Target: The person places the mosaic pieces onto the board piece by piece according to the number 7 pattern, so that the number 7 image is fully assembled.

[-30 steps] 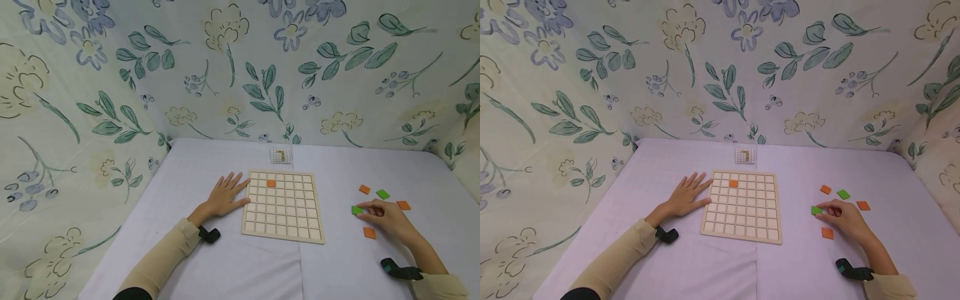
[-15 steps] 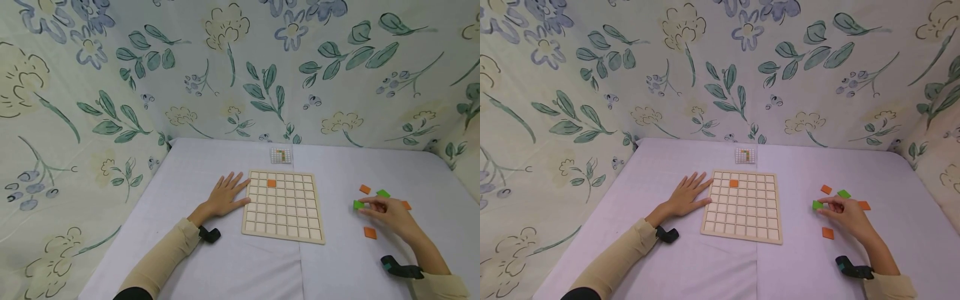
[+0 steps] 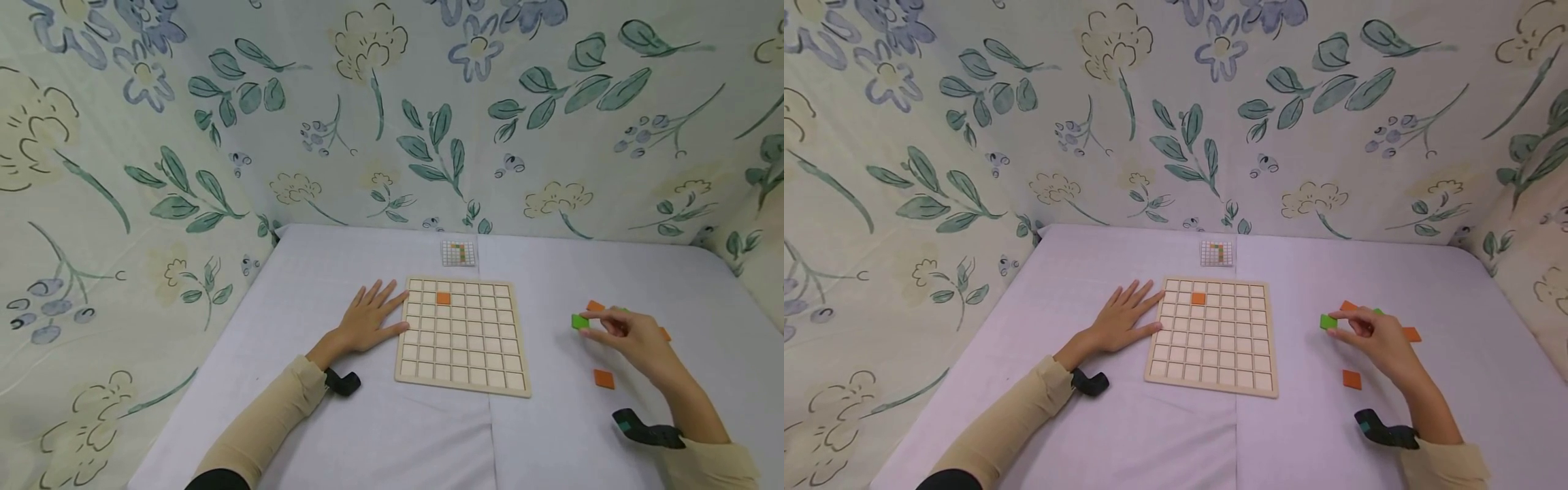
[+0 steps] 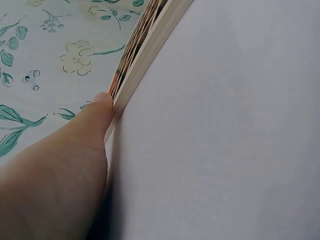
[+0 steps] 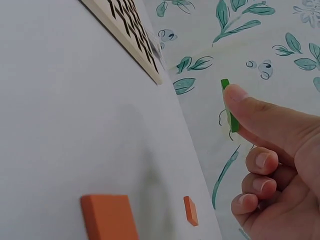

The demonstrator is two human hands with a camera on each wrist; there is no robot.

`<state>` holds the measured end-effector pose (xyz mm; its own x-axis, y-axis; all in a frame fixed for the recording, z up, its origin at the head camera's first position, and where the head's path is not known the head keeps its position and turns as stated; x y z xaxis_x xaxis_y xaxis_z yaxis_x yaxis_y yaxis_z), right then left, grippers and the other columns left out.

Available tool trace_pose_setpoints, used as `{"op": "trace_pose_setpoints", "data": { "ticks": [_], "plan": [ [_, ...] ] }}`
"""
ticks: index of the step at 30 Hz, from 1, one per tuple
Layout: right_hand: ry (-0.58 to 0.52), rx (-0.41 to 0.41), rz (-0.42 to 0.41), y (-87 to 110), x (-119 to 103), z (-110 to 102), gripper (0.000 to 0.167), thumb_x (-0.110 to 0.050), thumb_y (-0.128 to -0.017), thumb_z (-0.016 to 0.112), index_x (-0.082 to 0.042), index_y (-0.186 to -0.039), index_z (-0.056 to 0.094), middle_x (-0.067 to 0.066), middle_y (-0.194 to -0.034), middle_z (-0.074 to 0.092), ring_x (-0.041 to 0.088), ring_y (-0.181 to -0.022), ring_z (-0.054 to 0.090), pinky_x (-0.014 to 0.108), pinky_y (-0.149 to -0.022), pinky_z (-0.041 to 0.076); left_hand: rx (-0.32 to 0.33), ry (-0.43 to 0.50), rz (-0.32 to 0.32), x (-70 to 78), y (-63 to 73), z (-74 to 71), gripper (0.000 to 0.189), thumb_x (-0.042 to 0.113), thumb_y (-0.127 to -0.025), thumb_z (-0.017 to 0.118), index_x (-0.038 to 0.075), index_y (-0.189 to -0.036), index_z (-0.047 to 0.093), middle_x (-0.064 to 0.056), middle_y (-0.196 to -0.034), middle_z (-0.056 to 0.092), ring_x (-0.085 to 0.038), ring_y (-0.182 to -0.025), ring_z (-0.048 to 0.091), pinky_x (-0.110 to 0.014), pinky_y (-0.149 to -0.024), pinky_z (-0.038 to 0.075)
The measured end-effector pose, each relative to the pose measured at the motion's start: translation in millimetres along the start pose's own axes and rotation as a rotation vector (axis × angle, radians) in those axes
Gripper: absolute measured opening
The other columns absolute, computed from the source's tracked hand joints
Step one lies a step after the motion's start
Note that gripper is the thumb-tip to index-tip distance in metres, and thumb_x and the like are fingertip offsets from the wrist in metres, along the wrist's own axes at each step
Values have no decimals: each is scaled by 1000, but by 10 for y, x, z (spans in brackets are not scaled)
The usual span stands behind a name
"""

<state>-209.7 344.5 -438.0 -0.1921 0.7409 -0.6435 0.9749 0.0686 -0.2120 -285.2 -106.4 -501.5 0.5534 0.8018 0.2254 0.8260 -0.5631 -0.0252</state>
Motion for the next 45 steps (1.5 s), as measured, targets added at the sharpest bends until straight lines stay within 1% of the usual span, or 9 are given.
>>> {"op": "trace_pose_setpoints", "data": {
  "ticks": [10,22,26,28,31,33,35,38,45],
  "plan": [
    [-18,11,5,-91,-141,66,34,-16,-87,80,2,-114,72,7,-78,38,16,-72,35,27,-49,29,3,-11,-6,-10,-2,13,76,71,-98,30,32,-161,13,-4,-167,6,-33,-152,0,-55,-119,-1],
    [-32,0,-30,-211,-333,164,32,-18,-87,80,1,-112,73,6,-75,38,17,-69,36,28,-48,28,14,7,-4,0,12,1,76,70,-98,32,31,-161,15,-5,-167,8,-33,-152,1,-56,-119,0],
    [-50,-10,-40,-258,-371,206,33,-22,-87,80,0,-111,73,5,-74,38,17,-68,35,28,-48,28,13,17,-8,0,13,-2,77,71,-98,32,31,-161,16,-5,-167,8,-33,-152,1,-55,-119,-2],
    [-68,-14,-52,-284,-380,236,34,-24,-87,80,0,-111,72,5,-73,37,18,-67,35,29,-49,28,13,16,-9,-2,10,3,77,72,-97,31,31,-161,16,-5,-167,8,-33,-152,0,-55,-119,-2],
    [-88,7,-42,-339,-361,292,32,-25,-84,83,-5,-108,75,3,-71,38,17,-67,35,36,-47,29,13,6,-8,-5,8,11,77,72,-97,30,31,-161,15,-5,-167,7,-33,-152,0,-55,-119,-2],
    [-102,0,-62,-372,-377,329,31,-23,-84,83,-5,-108,75,4,-71,37,18,-67,35,37,-48,28,15,7,-3,-3,9,9,77,71,-98,31,31,-161,15,-5,-167,7,-33,-152,0,-56,-119,-2],
    [-107,1,-68,-402,-411,358,30,-23,-84,83,-6,-107,75,3,-70,37,17,-66,35,36,-48,29,17,9,3,0,11,6,76,69,-99,32,30,-161,15,-6,-167,7,-33,-152,0,-56,-118,-2],
    [-111,-32,-99,-436,-509,395,31,-21,-86,81,-1,-109,74,5,-71,36,18,-67,35,30,-51,27,19,18,9,9,13,-7,75,67,-99,35,29,-161,16,-7,-167,8,-34,-152,0,-57,-118,-2],
    [-112,-75,-91,-537,-615,517,31,-18,-86,81,-1,-110,74,4,-71,37,16,-68,35,27,-52,29,-1,-3,0,17,18,-27,75,67,-99,33,29,-161,15,-6,-167,6,-34,-152,-1,-56,-118,-1]
  ]
}}
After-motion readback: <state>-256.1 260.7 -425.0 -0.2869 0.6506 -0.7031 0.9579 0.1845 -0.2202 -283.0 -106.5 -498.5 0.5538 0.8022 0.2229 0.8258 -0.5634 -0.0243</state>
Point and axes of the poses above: each hand's wrist, its own y-axis away from the middle knuckle, its own z-axis out of the palm, x = y × z, the point moved 5 cm from there along -y, towards the middle knuckle
